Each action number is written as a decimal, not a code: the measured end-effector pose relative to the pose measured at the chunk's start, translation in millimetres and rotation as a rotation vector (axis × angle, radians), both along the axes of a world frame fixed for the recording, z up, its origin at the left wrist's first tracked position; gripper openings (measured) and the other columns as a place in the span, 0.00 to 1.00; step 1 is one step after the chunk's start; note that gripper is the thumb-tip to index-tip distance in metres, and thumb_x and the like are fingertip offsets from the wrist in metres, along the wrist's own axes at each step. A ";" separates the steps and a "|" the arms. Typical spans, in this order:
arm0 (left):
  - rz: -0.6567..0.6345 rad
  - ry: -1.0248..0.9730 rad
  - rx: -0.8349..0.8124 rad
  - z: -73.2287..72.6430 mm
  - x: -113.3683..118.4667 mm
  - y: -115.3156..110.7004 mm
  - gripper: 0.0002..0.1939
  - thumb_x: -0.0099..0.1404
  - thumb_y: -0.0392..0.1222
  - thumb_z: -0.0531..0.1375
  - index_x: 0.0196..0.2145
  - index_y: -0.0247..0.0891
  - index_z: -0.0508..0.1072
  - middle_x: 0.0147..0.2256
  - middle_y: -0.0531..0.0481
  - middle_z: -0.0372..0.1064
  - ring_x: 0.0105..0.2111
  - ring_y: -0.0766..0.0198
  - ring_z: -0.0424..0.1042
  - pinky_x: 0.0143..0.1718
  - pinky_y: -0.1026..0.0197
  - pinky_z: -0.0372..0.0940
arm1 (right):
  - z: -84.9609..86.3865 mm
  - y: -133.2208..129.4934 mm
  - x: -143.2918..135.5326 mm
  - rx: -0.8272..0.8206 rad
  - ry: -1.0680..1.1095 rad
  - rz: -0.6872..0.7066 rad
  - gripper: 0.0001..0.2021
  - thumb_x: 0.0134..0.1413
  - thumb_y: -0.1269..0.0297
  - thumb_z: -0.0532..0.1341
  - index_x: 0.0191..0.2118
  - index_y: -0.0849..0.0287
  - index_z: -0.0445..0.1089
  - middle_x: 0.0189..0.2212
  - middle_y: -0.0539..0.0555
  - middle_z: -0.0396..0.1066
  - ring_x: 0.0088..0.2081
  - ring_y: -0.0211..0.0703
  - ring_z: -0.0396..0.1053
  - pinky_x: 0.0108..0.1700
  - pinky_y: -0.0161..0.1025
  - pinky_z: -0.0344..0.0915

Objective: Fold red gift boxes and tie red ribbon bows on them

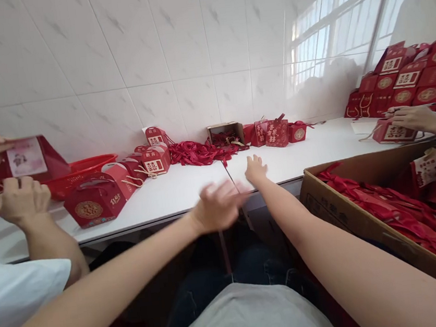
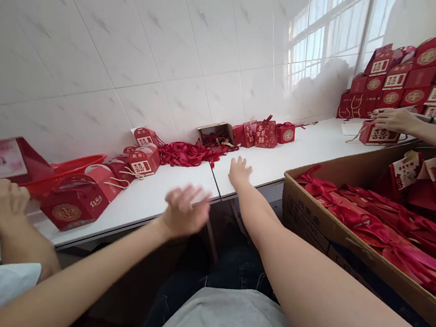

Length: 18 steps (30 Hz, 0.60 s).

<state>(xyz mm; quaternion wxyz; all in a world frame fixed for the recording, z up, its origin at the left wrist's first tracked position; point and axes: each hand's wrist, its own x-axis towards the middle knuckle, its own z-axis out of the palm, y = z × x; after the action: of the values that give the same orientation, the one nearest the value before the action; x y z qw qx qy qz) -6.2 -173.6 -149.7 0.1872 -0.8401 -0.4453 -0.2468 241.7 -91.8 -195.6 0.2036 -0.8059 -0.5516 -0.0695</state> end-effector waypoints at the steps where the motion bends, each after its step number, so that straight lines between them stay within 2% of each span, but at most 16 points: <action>1: 0.004 0.007 0.004 -2.8 12.0 8.2 0.23 0.67 0.45 0.55 0.59 0.42 0.62 0.59 0.39 0.56 0.59 0.46 0.57 0.58 0.40 0.54 | 0.4 -0.2 -6.2 0.033 -0.026 0.049 0.28 0.62 0.58 0.54 0.65 0.55 0.47 0.67 0.61 0.40 0.66 0.58 0.42 0.61 0.59 0.48; 2: -0.004 0.012 0.001 -3.2 18.8 18.4 0.29 0.66 0.45 0.55 0.63 0.40 0.56 0.62 0.37 0.51 0.63 0.40 0.47 0.61 0.38 0.44 | 1.3 0.1 -11.7 0.060 -0.050 0.095 0.33 0.62 0.56 0.53 0.68 0.54 0.39 0.69 0.58 0.29 0.68 0.57 0.30 0.64 0.60 0.39; 3: 0.040 -0.005 0.003 -2.3 20.7 30.2 0.34 0.65 0.45 0.55 0.65 0.38 0.50 0.64 0.36 0.46 0.65 0.40 0.40 0.63 0.39 0.38 | 2.1 1.3 -16.4 0.079 -0.067 0.134 0.37 0.61 0.53 0.52 0.68 0.52 0.31 0.69 0.54 0.20 0.68 0.55 0.20 0.64 0.60 0.31; 4: 0.135 -0.043 -0.024 -1.5 18.8 42.9 0.37 0.64 0.45 0.54 0.66 0.36 0.45 0.65 0.36 0.42 0.66 0.42 0.35 0.63 0.40 0.35 | 2.8 3.5 -20.5 0.087 -0.076 0.164 0.40 0.60 0.50 0.51 0.68 0.51 0.25 0.69 0.51 0.14 0.67 0.54 0.14 0.64 0.60 0.25; 5: 0.177 -0.052 -0.063 -1.8 14.3 55.6 0.39 0.63 0.46 0.54 0.66 0.33 0.43 0.65 0.34 0.39 0.66 0.41 0.33 0.63 0.40 0.34 | 2.9 6.9 -24.0 0.084 -0.074 0.182 0.42 0.59 0.46 0.49 0.67 0.51 0.21 0.68 0.50 0.11 0.66 0.55 0.10 0.63 0.60 0.22; 7: 0.247 -0.053 -0.159 -7.9 2.5 78.6 0.43 0.60 0.49 0.55 0.66 0.32 0.42 0.66 0.32 0.35 0.66 0.40 0.31 0.63 0.39 0.34 | 1.2 16.5 -28.9 0.047 -0.047 0.194 0.45 0.56 0.39 0.45 0.67 0.53 0.17 0.67 0.52 0.08 0.65 0.59 0.09 0.61 0.64 0.19; 9: 0.306 -0.046 -0.279 -20.1 -6.6 95.7 0.44 0.59 0.55 0.55 0.66 0.33 0.43 0.67 0.33 0.32 0.66 0.38 0.28 0.62 0.38 0.36 | -2.2 28.1 -31.4 -0.013 -0.014 0.200 0.48 0.52 0.33 0.41 0.67 0.56 0.16 0.67 0.55 0.09 0.65 0.62 0.09 0.60 0.66 0.17; 13: 0.421 -0.043 -0.489 -39.9 -10.1 114.5 0.48 0.58 0.68 0.48 0.67 0.36 0.41 0.68 0.36 0.26 0.66 0.37 0.24 0.61 0.35 0.35 | -7.4 49.5 -33.5 -0.118 0.016 0.233 0.52 0.46 0.28 0.40 0.67 0.56 0.18 0.67 0.56 0.10 0.65 0.63 0.09 0.59 0.66 0.14; 16: 0.444 -0.022 -0.583 -40.6 -7.6 125.7 0.51 0.55 0.73 0.45 0.67 0.39 0.40 0.69 0.41 0.23 0.67 0.41 0.22 0.62 0.36 0.32 | -7.6 61.8 -35.1 -0.182 0.024 0.248 0.52 0.46 0.28 0.41 0.67 0.55 0.20 0.67 0.55 0.10 0.65 0.62 0.08 0.58 0.66 0.12; 18: 0.460 -0.015 -0.636 -38.4 -6.5 134.7 0.53 0.53 0.76 0.43 0.67 0.39 0.42 0.68 0.40 0.27 0.67 0.39 0.27 0.62 0.35 0.34 | -7.2 68.5 -36.0 -0.227 0.031 0.250 0.51 0.47 0.28 0.42 0.68 0.54 0.22 0.68 0.54 0.11 0.65 0.62 0.07 0.58 0.66 0.11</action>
<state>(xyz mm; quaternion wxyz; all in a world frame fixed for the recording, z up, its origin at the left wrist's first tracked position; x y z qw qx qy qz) -12.7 -38.9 -188.1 -0.0352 -0.7326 -0.6776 -0.0543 205.7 -23.4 -202.8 0.1267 -0.7499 -0.6485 0.0317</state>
